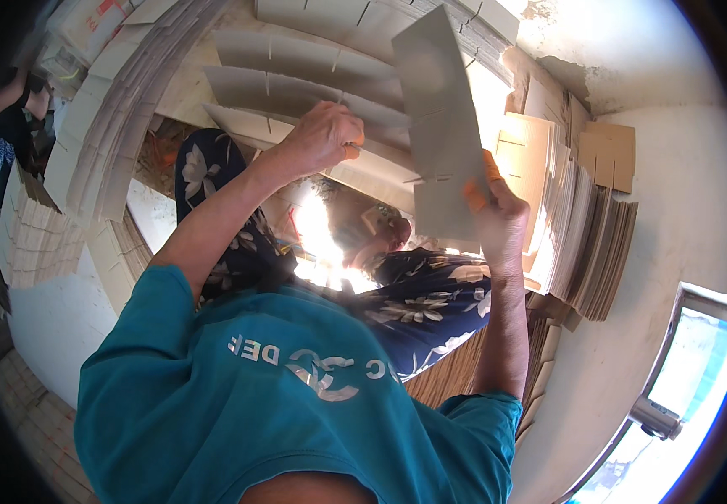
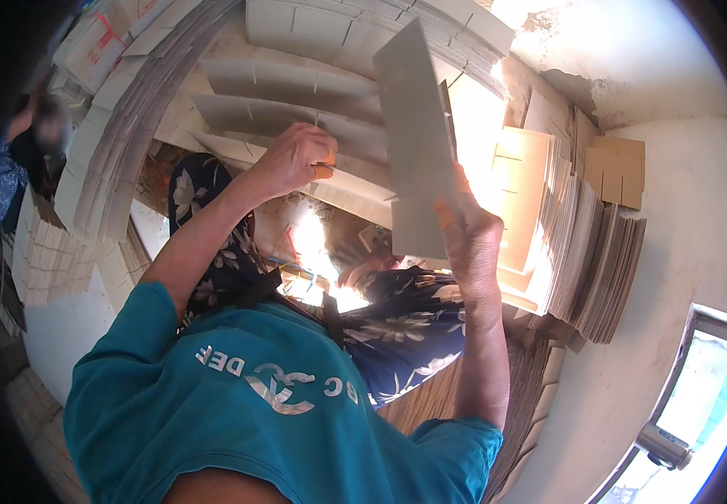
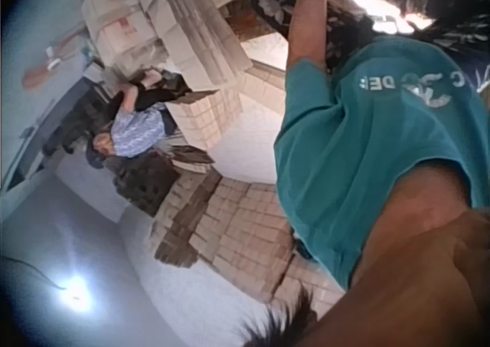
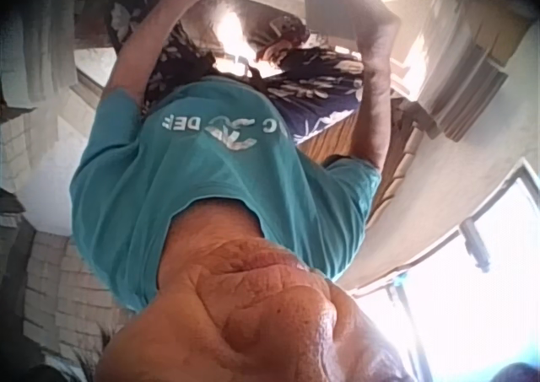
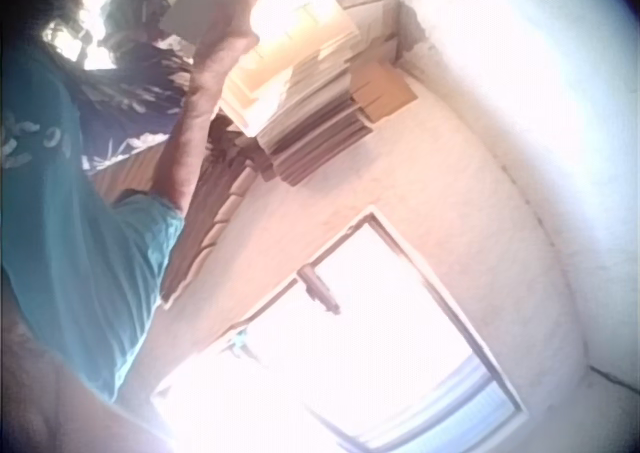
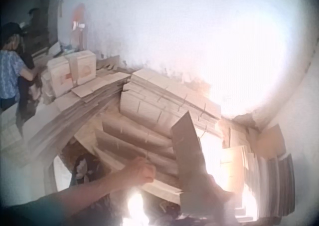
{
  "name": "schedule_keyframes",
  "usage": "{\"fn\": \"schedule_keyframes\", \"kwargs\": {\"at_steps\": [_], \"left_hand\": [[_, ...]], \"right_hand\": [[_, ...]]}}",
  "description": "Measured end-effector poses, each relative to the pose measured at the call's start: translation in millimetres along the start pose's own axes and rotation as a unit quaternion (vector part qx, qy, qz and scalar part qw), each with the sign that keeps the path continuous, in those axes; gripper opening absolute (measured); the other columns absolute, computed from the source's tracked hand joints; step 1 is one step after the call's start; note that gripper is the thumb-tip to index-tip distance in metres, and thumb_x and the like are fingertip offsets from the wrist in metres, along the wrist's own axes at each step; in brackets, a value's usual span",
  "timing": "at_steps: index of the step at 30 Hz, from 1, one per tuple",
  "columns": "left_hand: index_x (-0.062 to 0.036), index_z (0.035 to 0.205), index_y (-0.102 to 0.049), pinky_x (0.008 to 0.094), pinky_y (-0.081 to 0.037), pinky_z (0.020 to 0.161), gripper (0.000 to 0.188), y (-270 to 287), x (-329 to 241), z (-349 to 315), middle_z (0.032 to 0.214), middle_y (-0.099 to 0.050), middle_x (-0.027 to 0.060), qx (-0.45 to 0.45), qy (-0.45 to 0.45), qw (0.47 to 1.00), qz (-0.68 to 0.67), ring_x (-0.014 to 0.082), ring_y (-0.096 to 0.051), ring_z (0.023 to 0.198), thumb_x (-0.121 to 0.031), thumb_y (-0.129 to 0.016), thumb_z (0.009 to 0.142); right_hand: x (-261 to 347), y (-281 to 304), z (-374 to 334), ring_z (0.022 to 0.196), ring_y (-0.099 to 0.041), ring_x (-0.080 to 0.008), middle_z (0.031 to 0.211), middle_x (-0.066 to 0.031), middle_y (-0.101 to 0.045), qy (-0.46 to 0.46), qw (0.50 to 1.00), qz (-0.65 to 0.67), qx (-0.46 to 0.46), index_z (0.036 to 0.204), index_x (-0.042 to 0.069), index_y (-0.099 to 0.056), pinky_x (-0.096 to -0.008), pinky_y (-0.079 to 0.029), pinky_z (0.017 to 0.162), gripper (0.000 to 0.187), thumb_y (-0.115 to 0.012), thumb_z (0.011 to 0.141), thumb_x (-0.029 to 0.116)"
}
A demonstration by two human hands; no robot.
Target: The person repeatedly picks up pre-cut cardboard pieces and inserts them into slots on a larger cardboard structure. The task involves continuous manual assembly of the cardboard components.
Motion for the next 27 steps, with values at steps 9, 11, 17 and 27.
{"fn": "schedule_keyframes", "kwargs": {"at_steps": [9,11,17,27], "left_hand": [[-0.0030,0.068,-0.057,0.0391,-0.041,0.086,0.015,-1.6,0.5,1.5,0.083,-0.062,0.0052,-0.027,-0.015,1.000,0.000,0.0260,-0.058,0.088,-0.011,-0.070,0.069],[-0.0024,0.067,-0.056,0.0391,-0.041,0.084,0.016,-2.7,1.9,4.7,0.081,-0.061,0.0058,-0.015,-0.013,1.000,0.003,0.0264,-0.058,0.087,-0.010,-0.069,0.069],[-0.0008,0.068,-0.053,0.0405,-0.043,0.077,0.016,-6.0,3.3,13.0,0.075,-0.059,0.0075,-0.031,-0.021,0.999,-0.011,0.0283,-0.058,0.080,-0.008,-0.068,0.069],[-0.0003,0.075,-0.056,0.0413,-0.046,0.070,0.015,-1.9,16.3,10.4,0.074,-0.060,0.0110,-0.025,0.021,0.999,-0.031,0.0323,-0.058,0.077,-0.009,-0.068,0.072]], "right_hand": [[11.1,-11.7,12.2,0.066,-0.051,-0.0071,0.077,-0.0060,-0.062,0.068,0.997,-0.032,0.015,0.116,-0.002,-0.060,-0.0221,-0.046,0.064,0.039,-0.067,0.078,-0.002],[13.1,-17.9,21.2,0.066,-0.050,-0.0074,0.073,-0.0064,-0.060,0.088,0.995,-0.016,0.044,0.111,-0.003,-0.061,-0.0226,-0.045,0.062,0.034,-0.066,0.078,-0.003],[10.0,-36.9,37.5,0.066,-0.050,-0.0081,0.072,-0.0102,-0.060,0.108,0.991,-0.009,0.081,0.107,-0.004,-0.060,-0.0242,-0.045,0.060,0.026,-0.065,0.081,-0.002],[-5.0,-44.0,17.0,0.070,-0.061,-0.0109,0.087,-0.0193,-0.067,0.079,0.995,0.013,0.058,0.137,0.004,-0.045,-0.0260,-0.050,0.067,0.056,-0.062,0.084,-0.003]]}}
Point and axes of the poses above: each hand's wrist, its own z-axis towards the middle knuckle, its own y-axis out of the back of the hand, x = y × z, the point moved 6 cm from there along z, towards the middle knuckle
